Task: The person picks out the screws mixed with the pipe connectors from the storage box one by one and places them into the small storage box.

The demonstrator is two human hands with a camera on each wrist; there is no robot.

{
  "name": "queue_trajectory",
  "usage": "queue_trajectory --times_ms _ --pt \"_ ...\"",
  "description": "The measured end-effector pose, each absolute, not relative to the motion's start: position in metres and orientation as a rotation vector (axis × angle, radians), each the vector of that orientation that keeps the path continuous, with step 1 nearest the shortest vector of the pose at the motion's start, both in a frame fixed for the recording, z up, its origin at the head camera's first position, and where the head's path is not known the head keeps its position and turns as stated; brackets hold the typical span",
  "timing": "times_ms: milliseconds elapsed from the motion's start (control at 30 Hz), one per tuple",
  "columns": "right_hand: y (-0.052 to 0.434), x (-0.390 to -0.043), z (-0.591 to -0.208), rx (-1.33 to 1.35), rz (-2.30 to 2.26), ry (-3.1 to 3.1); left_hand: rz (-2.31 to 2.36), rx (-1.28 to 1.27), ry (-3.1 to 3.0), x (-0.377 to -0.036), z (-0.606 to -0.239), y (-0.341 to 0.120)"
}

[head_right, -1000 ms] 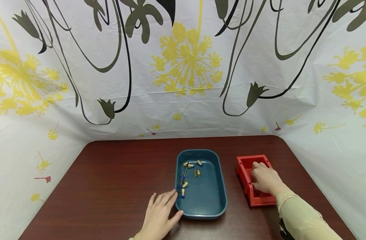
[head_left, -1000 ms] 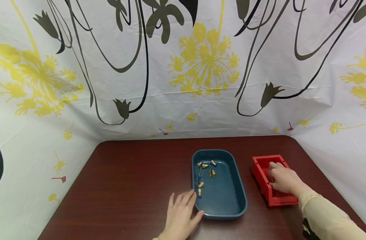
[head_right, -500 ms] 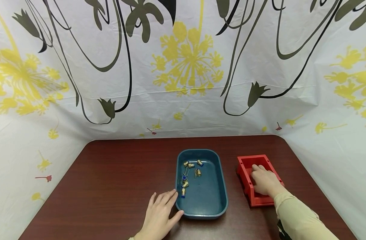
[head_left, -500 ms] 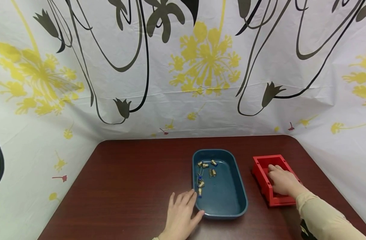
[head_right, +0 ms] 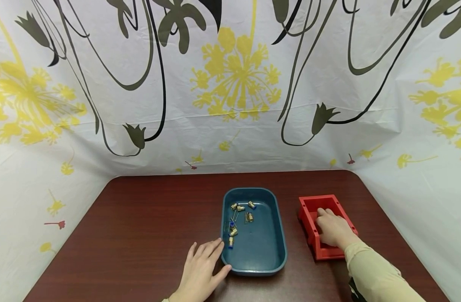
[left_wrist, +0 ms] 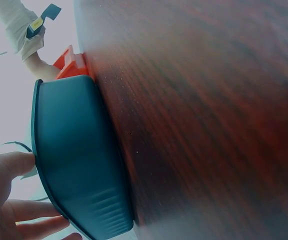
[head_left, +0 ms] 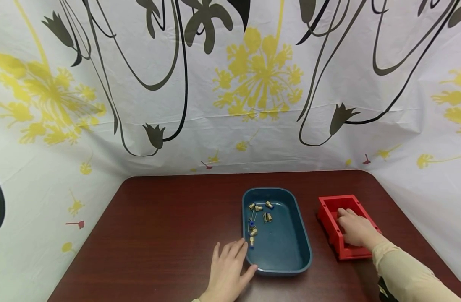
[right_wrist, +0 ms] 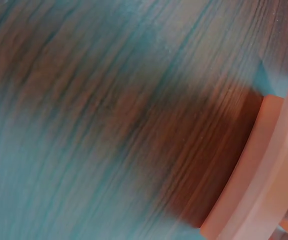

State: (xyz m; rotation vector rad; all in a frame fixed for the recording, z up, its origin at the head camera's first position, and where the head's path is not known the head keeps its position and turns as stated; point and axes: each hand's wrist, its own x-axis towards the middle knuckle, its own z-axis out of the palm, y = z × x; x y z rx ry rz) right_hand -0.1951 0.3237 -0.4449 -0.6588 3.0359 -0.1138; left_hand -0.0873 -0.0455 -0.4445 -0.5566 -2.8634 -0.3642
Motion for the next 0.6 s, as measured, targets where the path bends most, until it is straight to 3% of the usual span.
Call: queue_trajectory --times_ms 267,600 --pt "0.325 -0.195 -0.433 -0.74 -0.112 3.079 -0.37 -0.552 -2.881 -0.088 -0.445 -0.045" --pt "0.328 -0.203 -0.387 -0.796 -0.132 3.194 -0.387 -0.573 -2.857 -0.088 -0.443 -0.046"
